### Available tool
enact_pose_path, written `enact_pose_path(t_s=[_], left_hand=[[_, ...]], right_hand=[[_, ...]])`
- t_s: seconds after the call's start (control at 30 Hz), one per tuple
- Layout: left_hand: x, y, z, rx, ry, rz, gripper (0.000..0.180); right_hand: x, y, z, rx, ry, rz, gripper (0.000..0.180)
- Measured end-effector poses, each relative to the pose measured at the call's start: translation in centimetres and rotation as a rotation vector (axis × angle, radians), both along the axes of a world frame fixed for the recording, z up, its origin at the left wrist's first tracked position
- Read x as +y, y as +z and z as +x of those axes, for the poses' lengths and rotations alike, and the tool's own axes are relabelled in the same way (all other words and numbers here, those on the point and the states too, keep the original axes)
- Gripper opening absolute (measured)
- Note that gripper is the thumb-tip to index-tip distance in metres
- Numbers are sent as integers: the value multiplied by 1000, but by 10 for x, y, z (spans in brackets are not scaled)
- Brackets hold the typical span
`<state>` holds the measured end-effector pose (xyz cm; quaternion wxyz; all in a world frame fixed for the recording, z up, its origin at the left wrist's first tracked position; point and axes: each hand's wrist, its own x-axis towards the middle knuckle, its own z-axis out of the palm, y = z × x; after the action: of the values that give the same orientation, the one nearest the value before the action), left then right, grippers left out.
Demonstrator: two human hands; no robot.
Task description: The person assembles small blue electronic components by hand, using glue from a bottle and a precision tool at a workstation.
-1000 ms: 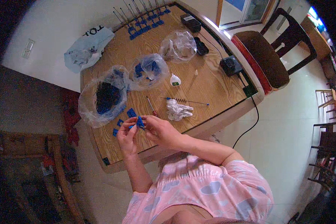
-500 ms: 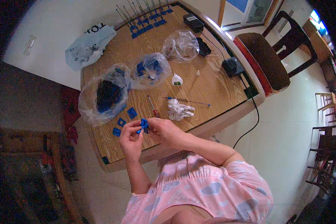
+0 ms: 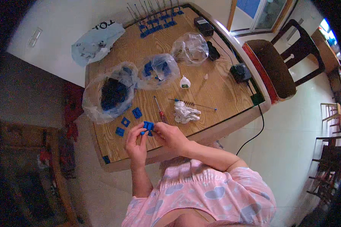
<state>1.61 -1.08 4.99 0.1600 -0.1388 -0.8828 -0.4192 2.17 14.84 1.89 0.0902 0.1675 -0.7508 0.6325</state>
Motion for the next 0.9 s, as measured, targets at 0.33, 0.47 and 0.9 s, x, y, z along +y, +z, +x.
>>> enact_pose_path(t_s=[0.33,0.47,0.9], left_hand=[[-12,-19,-9,-257,-21,367,16],[-14,-19,-9,-286,-13,381,13],[-6,-5,-6,-241,-35,270,12]], right_hand=[[8,-7,-17,23,26,238,15],[12,10,-17,166,47,463,16],[6,4,-15,102,24,409,16]])
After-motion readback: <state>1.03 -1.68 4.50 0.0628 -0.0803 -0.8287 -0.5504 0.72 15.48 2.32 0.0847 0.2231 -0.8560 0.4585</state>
